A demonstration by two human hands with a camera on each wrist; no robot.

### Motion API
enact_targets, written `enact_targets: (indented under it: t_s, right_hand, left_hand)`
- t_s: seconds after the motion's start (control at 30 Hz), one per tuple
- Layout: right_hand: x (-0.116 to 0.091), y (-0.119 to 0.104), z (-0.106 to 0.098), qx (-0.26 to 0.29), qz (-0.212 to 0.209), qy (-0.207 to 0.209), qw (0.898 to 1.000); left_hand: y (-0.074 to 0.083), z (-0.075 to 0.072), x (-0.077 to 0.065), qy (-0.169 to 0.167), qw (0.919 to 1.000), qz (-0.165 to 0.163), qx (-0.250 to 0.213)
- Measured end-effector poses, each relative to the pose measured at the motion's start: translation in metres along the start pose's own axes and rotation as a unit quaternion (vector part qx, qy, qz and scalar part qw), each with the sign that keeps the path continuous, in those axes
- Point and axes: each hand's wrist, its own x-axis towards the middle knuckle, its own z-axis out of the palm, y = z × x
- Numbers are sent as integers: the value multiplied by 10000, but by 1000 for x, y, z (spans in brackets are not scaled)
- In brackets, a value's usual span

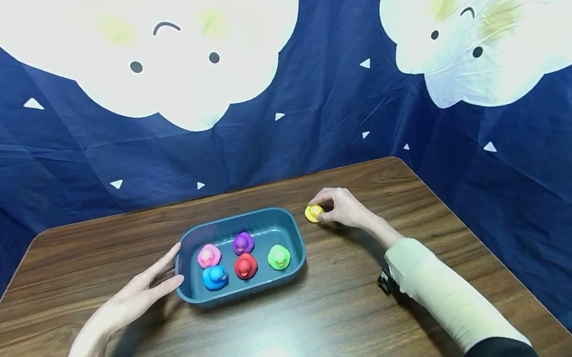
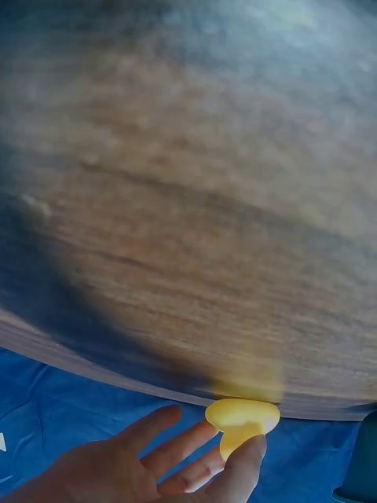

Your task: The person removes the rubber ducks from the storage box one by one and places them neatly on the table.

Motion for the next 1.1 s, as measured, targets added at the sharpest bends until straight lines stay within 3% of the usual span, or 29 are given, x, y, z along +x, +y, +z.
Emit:
enact_targets:
  t_s: [0.57,0.83,1.1]
  right_hand:
    - [-4,-2,-5,138,27,68,9999]
    - [-12,-6,-14,358,88,834,9958]
    - [-17,-16,-14,138,-142,1598,9870]
  left_hand:
    - [1,0,0,-31,9999,-127,-16]
    - [2,1,1,-41,9999,-160,-48]
    - [1,1,1,-5,9998,-177,5]
